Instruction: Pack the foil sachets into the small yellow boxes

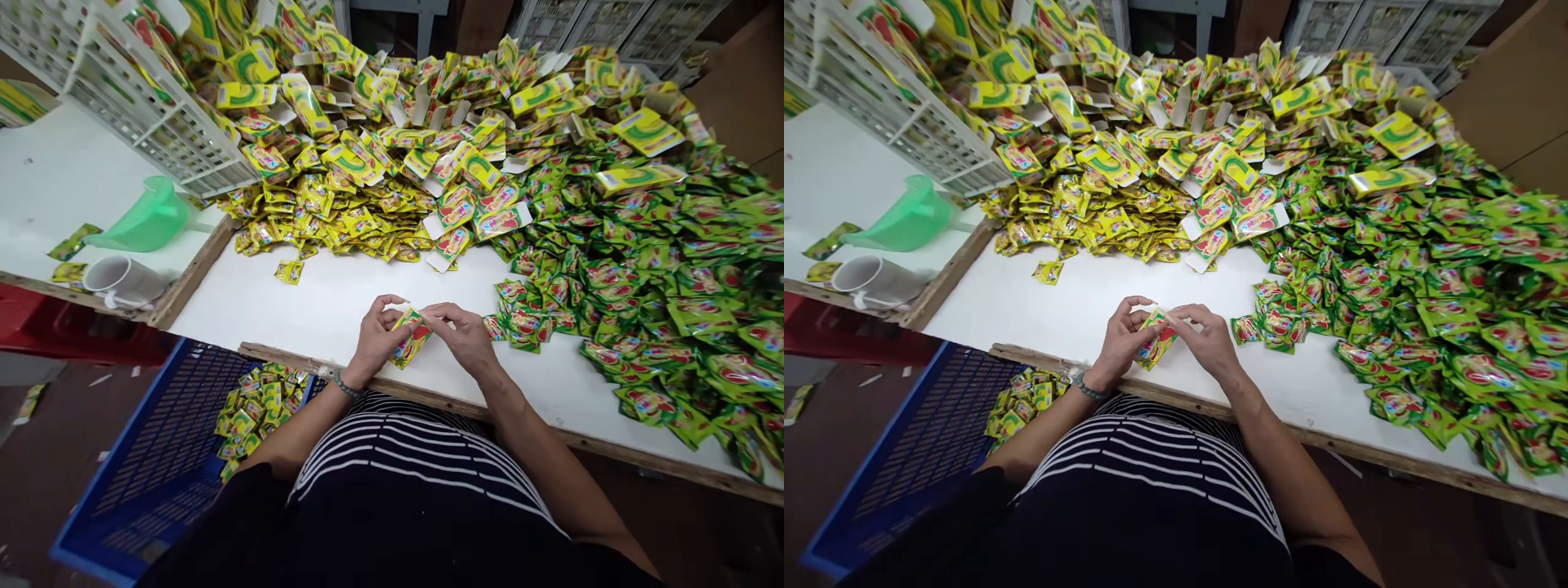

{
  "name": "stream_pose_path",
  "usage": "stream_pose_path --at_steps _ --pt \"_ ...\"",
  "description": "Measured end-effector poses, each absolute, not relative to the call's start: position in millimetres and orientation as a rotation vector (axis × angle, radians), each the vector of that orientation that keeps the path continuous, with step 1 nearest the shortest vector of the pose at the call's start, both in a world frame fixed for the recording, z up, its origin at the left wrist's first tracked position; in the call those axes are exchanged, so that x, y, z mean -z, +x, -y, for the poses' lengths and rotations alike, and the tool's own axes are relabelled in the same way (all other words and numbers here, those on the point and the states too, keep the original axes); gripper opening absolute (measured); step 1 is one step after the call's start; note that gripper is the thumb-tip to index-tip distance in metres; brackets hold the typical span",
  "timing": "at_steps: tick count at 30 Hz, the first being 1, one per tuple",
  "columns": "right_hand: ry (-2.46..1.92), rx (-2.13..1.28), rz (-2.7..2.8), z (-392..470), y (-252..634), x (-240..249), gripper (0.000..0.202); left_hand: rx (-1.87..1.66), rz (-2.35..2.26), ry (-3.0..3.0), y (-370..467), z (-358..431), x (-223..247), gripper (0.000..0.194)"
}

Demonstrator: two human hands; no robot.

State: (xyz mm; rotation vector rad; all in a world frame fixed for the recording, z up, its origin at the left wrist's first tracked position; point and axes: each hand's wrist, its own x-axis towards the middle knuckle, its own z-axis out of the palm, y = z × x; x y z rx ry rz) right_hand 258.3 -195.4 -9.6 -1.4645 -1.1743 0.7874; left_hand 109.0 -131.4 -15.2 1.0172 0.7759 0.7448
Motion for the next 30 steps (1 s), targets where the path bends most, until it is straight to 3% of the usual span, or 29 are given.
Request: stream_pose_path --at_steps 7,12,17,24,27,30 --pt "-1.398 -1.085 0.78 191 259 14 0.028 -0.682 -0.788 1.055 108 133 10 0.053" --pt "-1.357 -1.172 0.865 197 268 13 0.022 -0.688 -0.773 1.067 105 133 7 0.052" --pt "-1.371 -0.886 1.144 210 260 12 0.018 -0.707 -0.759 1.005 106 137 9 0.05" --pt "-1.479 -0.565 1.198 211 215 24 0.037 -0.765 -0.847 1.122 102 127 -1 0.049" --pt "-1.397 -0.603 1.404 188 221 29 0.036 -0.575 -0.978 1.525 57 104 -33 0.044" --pt "-1.563 -0.519 1.368 146 258 33 0.039 -0.069 -1.166 1.947 -10 82 -68 0.043"
